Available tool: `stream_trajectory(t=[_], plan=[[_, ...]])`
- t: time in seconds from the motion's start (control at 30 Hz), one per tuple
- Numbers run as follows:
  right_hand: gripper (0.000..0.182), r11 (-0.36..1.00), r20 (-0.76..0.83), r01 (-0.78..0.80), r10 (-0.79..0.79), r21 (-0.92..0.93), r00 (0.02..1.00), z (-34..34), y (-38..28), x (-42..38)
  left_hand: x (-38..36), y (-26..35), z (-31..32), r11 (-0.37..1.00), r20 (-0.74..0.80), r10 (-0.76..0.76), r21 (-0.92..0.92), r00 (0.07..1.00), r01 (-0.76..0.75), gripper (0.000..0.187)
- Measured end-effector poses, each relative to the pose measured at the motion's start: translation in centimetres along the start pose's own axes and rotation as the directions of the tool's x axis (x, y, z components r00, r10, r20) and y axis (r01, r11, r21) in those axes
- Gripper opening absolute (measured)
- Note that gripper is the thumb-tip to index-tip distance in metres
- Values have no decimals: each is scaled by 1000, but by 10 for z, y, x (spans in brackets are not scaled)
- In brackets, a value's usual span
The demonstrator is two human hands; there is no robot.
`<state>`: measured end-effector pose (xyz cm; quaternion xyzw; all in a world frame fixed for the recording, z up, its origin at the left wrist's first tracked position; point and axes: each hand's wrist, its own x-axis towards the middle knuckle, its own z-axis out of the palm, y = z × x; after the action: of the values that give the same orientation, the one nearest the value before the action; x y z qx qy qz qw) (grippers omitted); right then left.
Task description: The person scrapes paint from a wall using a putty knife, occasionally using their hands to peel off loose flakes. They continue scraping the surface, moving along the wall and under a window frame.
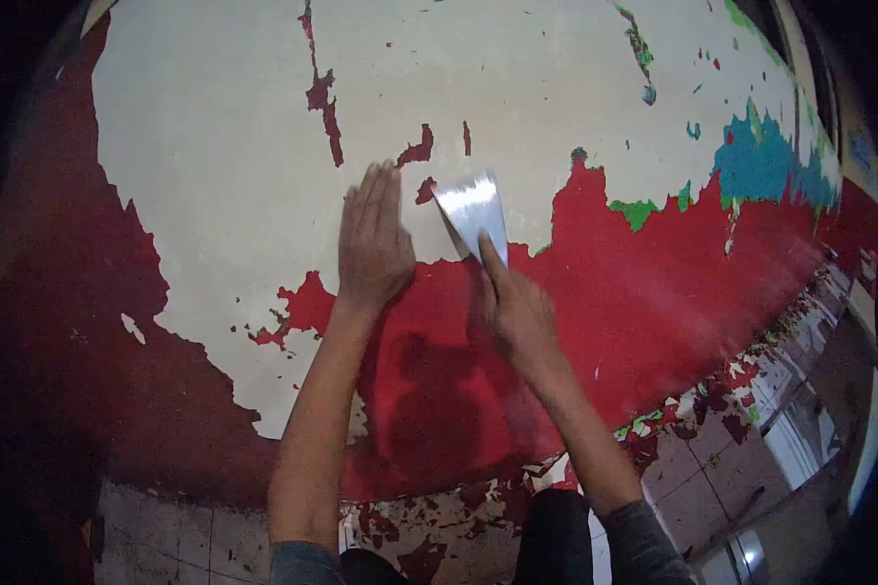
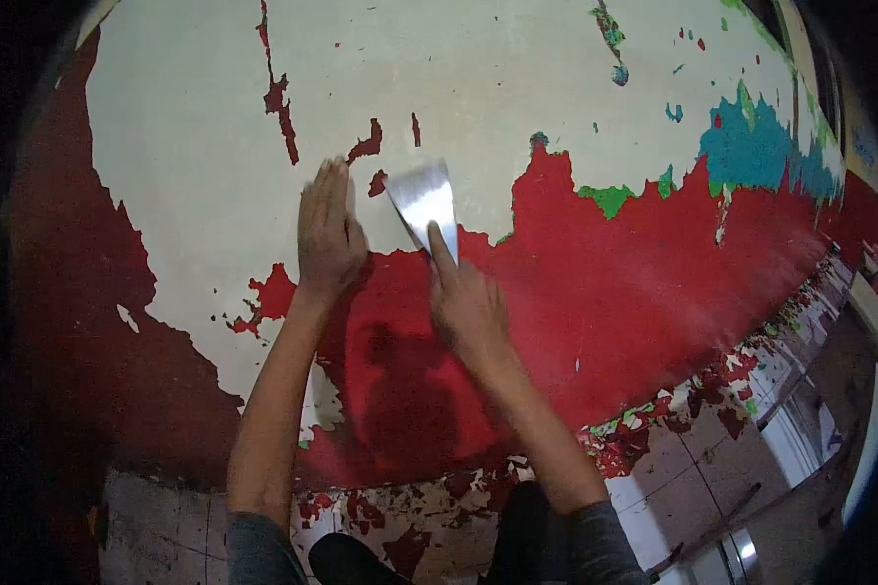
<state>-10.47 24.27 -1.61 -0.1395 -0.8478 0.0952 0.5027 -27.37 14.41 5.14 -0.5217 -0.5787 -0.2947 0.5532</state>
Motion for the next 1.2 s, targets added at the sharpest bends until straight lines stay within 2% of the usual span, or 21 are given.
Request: stream_trajectory(t=[0.07,0.2,0.3,0.33,0.43,0.53,0.67,0.77,0.87,0.97,1.07,1.13,1.2], plan=[[50,996,74,-35,41,-80,996,-17,-13,7,-26,1,-10,976,101,-47,218,994,24,56],[51,985,262,-112,144,-133,954,-14,-15,-17,-38,4,-7,969,68,-74,239,995,56,59],[54,995,54,8,-2,-103,999,-9,-27,23,-37,3,-7,969,75,-74,240,994,55,59],[54,997,29,31,-29,-67,999,-14,-35,36,-37,3,-6,972,74,-86,227,994,67,59],[53,989,133,-24,43,-143,990,-18,-32,10,-39,0,-5,970,44,-86,231,995,74,56],[51,982,119,-50,73,-181,990,-15,-37,19,-44,-1,-6,964,8,-99,250,995,94,54],[47,994,-43,64,-68,-90,997,-23,-58,64,-44,-2,-7,962,-2,-90,259,996,87,51],[46,987,200,-109,131,-118,971,-20,-47,20,-49,-9,-13,990,26,-86,112,996,82,49],[47,988,78,-57,69,-147,995,-9,-51,42,-76,-23,-24,980,125,-7,197,992,-18,49],[50,997,29,7,-5,-74,1000,-16,-59,60,-111,-28,-26,960,72,-43,279,996,21,52],[48,995,56,32,-27,-92,998,-1,-26,5,-111,-28,-24,955,13,-49,294,999,43,55],[48,995,102,-103,102,2,989,0,8,-25,-114,-29,-24,956,18,-48,290,999,41,56],[49,991,119,-47,32,126,992,-14,43,-25,-112,-31,-25,960,30,-42,279,999,32,57]])
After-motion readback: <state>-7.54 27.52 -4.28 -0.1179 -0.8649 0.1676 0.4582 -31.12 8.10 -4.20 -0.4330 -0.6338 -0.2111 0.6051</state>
